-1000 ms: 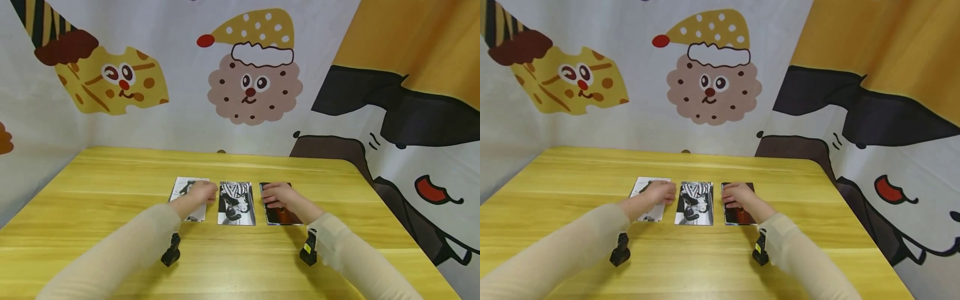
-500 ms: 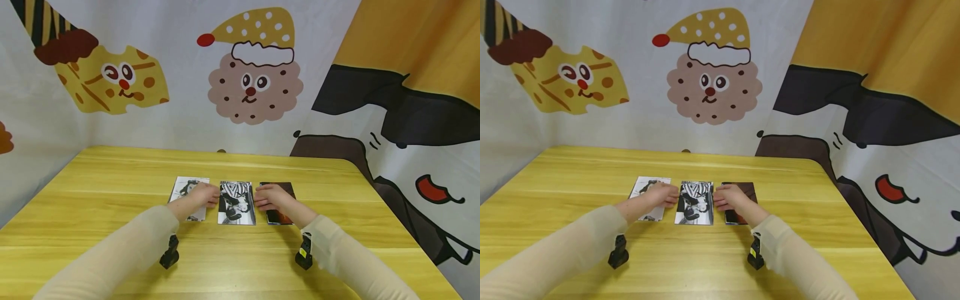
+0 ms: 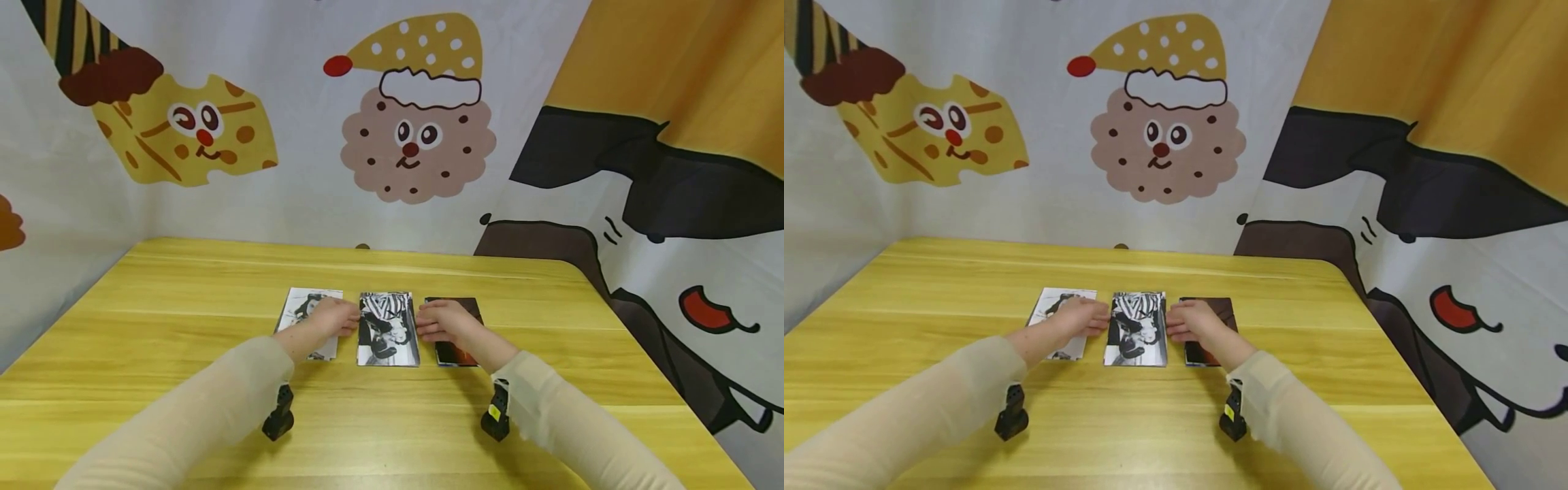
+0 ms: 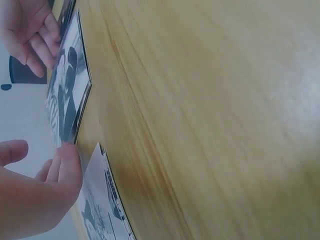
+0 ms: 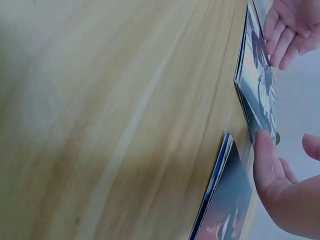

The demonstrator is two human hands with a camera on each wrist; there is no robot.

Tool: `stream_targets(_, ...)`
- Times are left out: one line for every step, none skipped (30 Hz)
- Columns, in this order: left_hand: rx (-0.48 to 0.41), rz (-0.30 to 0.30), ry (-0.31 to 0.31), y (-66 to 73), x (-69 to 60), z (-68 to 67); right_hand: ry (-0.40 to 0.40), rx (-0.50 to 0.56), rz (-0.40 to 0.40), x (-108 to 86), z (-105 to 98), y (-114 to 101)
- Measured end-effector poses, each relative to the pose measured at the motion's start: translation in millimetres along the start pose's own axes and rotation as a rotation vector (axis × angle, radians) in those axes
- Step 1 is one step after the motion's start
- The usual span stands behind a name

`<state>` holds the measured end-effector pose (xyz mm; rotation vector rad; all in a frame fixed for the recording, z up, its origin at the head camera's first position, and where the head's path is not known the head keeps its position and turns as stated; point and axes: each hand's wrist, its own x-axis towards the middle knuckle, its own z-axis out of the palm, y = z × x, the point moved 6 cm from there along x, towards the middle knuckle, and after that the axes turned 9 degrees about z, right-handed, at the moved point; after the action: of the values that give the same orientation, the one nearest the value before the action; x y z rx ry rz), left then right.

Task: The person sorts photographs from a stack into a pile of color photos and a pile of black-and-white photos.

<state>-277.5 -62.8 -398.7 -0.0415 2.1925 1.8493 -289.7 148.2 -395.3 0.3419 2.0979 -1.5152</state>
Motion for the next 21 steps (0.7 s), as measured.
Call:
stream_targets(-0.007, 0.001, 0.005, -0.2, 0.2, 0.0, 0.003, 0.007, -0.001, 0.1, -0.2, -0.3)
stream_targets(-0.011, 0.004, 0.008, -0.2, 0.4, 0.2, 0.005, 0.015, -0.004, 0.1, -0.2, -0.4)
stream_targets(-0.019, 0.005, 0.012, -0.3, 0.6, 0.4, 0.005, 0.021, -0.007, 0.0, -0.1, -0.7)
stream_targets(-0.025, 0.007, 0.014, -0.1, 0.6, 0.6, 0.004, 0.029, -0.008, 0.0, -0.4, -0.9)
stream_targets(-0.035, 0.009, 0.016, -0.1, 0.8, 0.9, 0.005, 0.043, -0.008, 0.0, -0.6, -1.1)
stream_targets(-0.044, 0.013, 0.015, -0.1, 1.2, 1.3, 0.005, 0.057, -0.007, 0.0, -0.6, -1.3)
stream_targets(-0.049, 0.017, 0.012, 0.0, 1.7, 2.0, 0.004, 0.073, -0.006, -0.3, -0.7, -1.3)
stream_targets(-0.054, 0.02, 0.012, 0.3, 2.3, 2.6, 0.002, 0.088, -0.003, -0.5, -0.7, -1.4)
stream_targets(-0.061, 0.02, 0.015, 0.6, 2.8, 3.3, 0.001, 0.101, 0.001, -0.8, -0.8, -1.5)
stream_targets(-0.065, 0.022, 0.016, 1.1, 3.5, 4.0, 0.0, 0.113, 0.004, -1.1, -0.8, -1.8)
stream_targets(-0.073, 0.023, 0.018, 1.3, 4.4, 4.8, 0.002, 0.122, 0.007, -1.6, -0.6, -2.1)
stream_targets(-0.078, 0.022, 0.022, 1.9, 5.0, 5.5, 0.005, 0.128, 0.011, -2.0, -0.7, -2.4)
stream_targets(-0.083, 0.021, 0.025, 2.3, 5.6, 6.0, 0.008, 0.131, 0.015, -2.1, -0.5, -2.6)
stream_targets(-0.086, 0.02, 0.03, 3.1, 5.9, 6.5, 0.012, 0.131, 0.019, -2.4, -0.5, -2.9)
stream_targets(-0.086, 0.021, 0.03, 3.9, 6.1, 6.8, 0.018, 0.133, 0.023, -2.5, -0.5, -3.1)
stream_targets(-0.085, 0.023, 0.029, 4.6, 6.2, 6.9, 0.026, 0.132, 0.027, -2.9, -0.4, -3.4)
stream_targets(-0.082, 0.025, 0.029, 5.4, 6.0, 6.5, 0.032, 0.131, 0.033, -3.1, -0.4, -3.7)
stream_targets(-0.076, 0.026, 0.031, 6.2, 5.6, 5.9, 0.039, 0.132, 0.038, -3.2, -0.3, -3.9)
stream_targets(-0.073, 0.029, 0.029, 7.2, 5.2, 5.2, 0.04, 0.129, 0.038, -3.4, 0.1, -4.5)
stream_targets(-0.066, 0.031, 0.028, 8.0, 4.6, 4.2, 0.047, 0.127, 0.043, -3.6, 0.3, -4.8)
stream_targets(-0.062, 0.036, 0.026, 9.1, 4.3, 3.0, 0.053, 0.125, 0.044, -3.8, 0.5, -5.4)
